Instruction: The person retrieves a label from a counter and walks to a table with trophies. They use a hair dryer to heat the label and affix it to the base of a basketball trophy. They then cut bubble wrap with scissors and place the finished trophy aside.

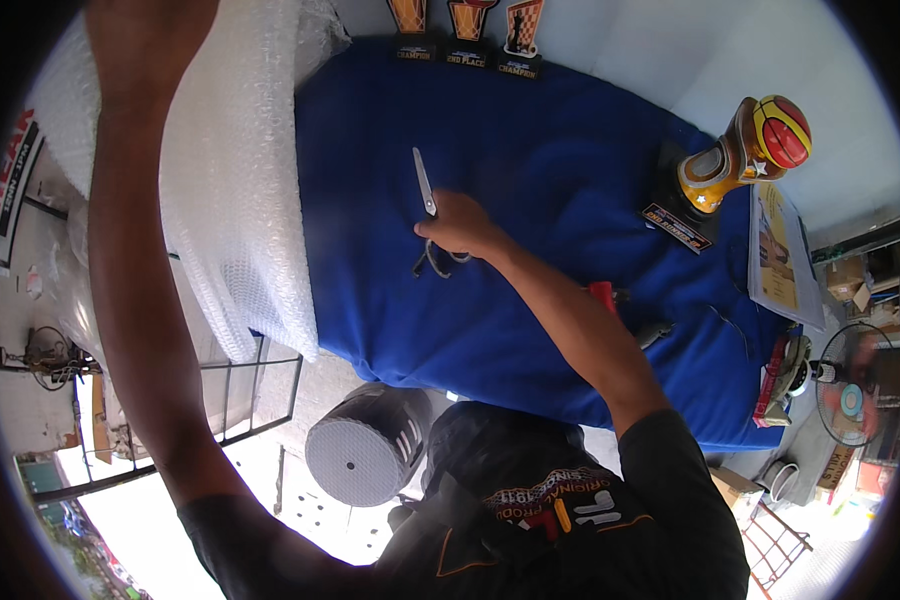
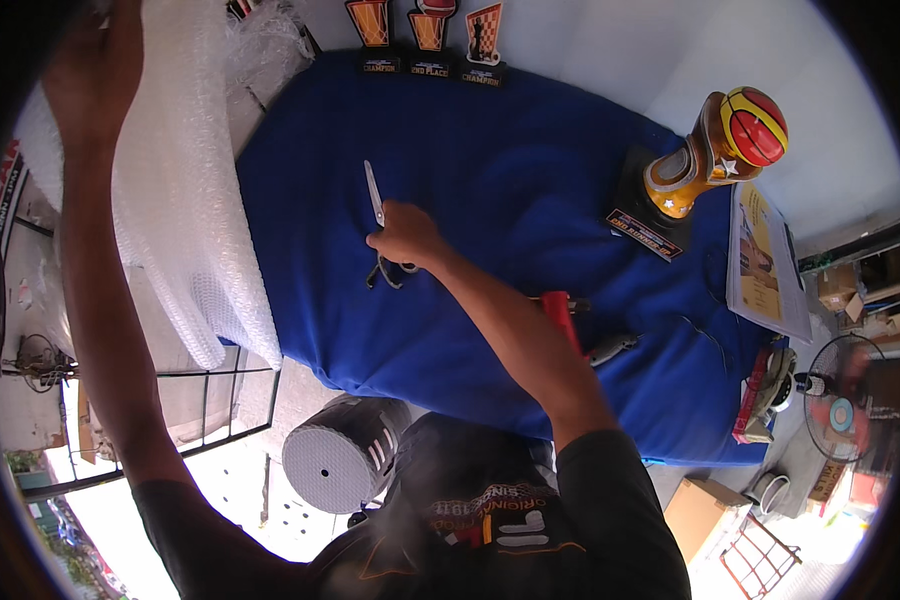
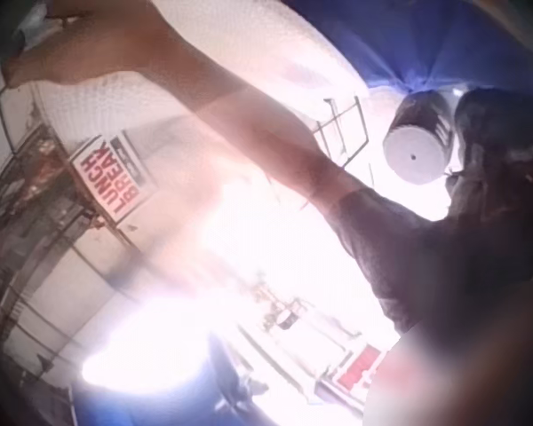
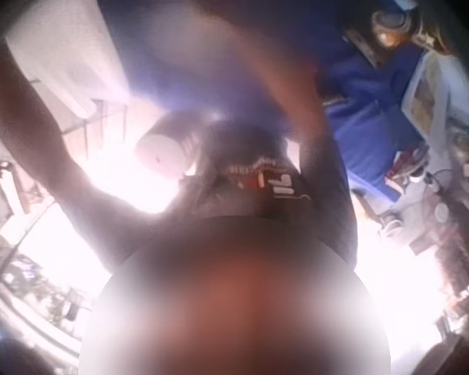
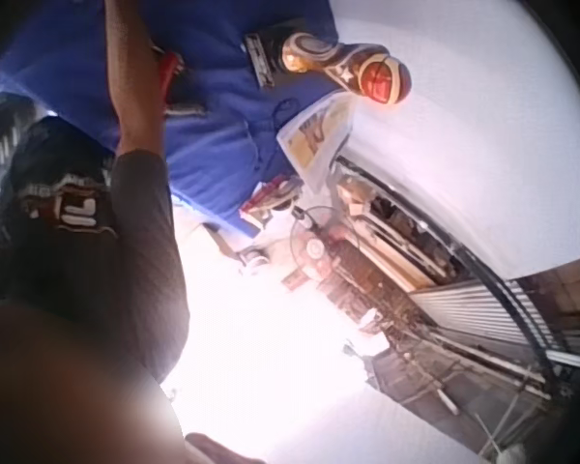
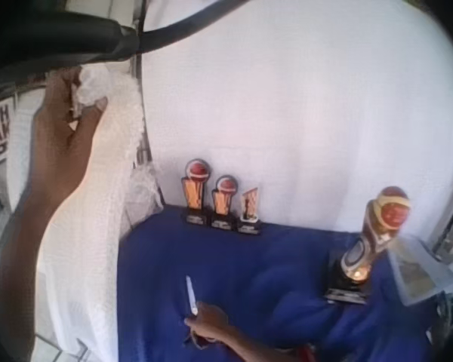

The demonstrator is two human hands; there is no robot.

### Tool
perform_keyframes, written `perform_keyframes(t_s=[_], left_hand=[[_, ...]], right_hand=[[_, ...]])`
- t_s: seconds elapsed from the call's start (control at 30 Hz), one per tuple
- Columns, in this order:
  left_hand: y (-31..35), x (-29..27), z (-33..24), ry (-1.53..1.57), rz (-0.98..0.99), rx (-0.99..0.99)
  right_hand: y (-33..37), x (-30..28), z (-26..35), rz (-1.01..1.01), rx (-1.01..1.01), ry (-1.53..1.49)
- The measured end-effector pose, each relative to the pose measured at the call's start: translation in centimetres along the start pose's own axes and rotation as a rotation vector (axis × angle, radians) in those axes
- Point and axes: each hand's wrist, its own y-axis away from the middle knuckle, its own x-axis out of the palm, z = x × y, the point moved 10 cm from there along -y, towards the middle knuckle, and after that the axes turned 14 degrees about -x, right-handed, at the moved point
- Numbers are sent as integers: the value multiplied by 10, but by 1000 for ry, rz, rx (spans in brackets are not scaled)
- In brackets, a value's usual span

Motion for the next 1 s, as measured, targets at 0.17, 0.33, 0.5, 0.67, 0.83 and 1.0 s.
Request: perform_keyframes(t_s=[0.17,0.33,0.5,0.67,0.83,1.0], left_hand=[[111,92,-56,-98,114,103],[289,173,-113,726,1175,-552],[336,174,-142,1035,1027,-973],[356,132,-189,898,740,-847],[429,100,-234,926,806,-1026],[483,42,-288,804,586,-935]], right_hand=[[73,-53,-24,-139,231,-927],[147,-102,-16,-330,167,-1282],[217,-116,-8,-593,59,-1420],[269,-104,0,-499,28,-1282],[347,-90,-5,-284,-15,-1229],[424,-64,-23,-154,86,-1308]])
